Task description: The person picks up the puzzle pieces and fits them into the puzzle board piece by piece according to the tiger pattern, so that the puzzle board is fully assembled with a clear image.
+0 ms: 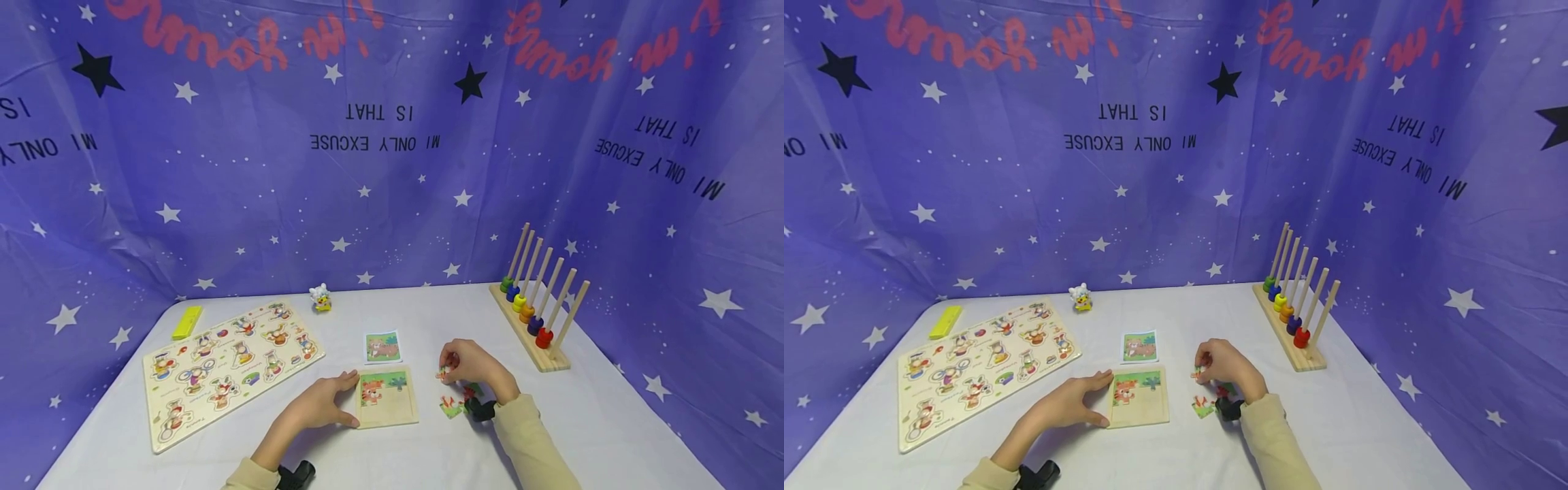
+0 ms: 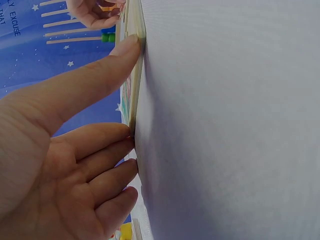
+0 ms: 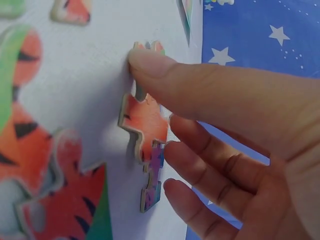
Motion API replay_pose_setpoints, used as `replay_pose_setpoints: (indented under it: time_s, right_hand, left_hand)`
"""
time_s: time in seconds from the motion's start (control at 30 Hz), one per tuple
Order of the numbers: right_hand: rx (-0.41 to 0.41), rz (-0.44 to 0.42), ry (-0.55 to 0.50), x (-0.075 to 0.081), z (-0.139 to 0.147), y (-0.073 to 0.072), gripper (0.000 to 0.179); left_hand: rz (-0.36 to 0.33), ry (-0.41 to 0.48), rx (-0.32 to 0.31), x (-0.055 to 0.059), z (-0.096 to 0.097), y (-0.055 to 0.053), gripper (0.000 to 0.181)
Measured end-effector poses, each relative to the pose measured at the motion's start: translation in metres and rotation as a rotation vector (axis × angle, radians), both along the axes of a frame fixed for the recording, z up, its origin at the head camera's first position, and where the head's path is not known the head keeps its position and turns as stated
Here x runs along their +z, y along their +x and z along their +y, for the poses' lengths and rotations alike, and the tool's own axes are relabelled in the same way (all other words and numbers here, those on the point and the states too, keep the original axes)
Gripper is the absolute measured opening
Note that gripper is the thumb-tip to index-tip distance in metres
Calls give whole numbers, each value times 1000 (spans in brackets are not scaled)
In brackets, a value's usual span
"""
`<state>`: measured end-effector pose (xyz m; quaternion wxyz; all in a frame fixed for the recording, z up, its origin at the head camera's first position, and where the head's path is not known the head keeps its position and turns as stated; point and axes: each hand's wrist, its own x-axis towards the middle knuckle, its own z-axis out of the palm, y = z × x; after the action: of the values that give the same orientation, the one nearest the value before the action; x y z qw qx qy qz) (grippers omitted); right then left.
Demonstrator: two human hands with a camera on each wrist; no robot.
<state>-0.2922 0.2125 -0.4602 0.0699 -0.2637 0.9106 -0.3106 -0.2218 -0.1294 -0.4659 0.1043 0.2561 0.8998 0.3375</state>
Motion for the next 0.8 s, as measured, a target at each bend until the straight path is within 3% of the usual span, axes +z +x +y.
replay_pose_setpoints:
  time_s: [0.8]
  right_hand:
    - [34, 21, -1, 10, -2, 5, 14]
  left_hand:
    - [2, 3, 0, -1, -1, 1, 86]
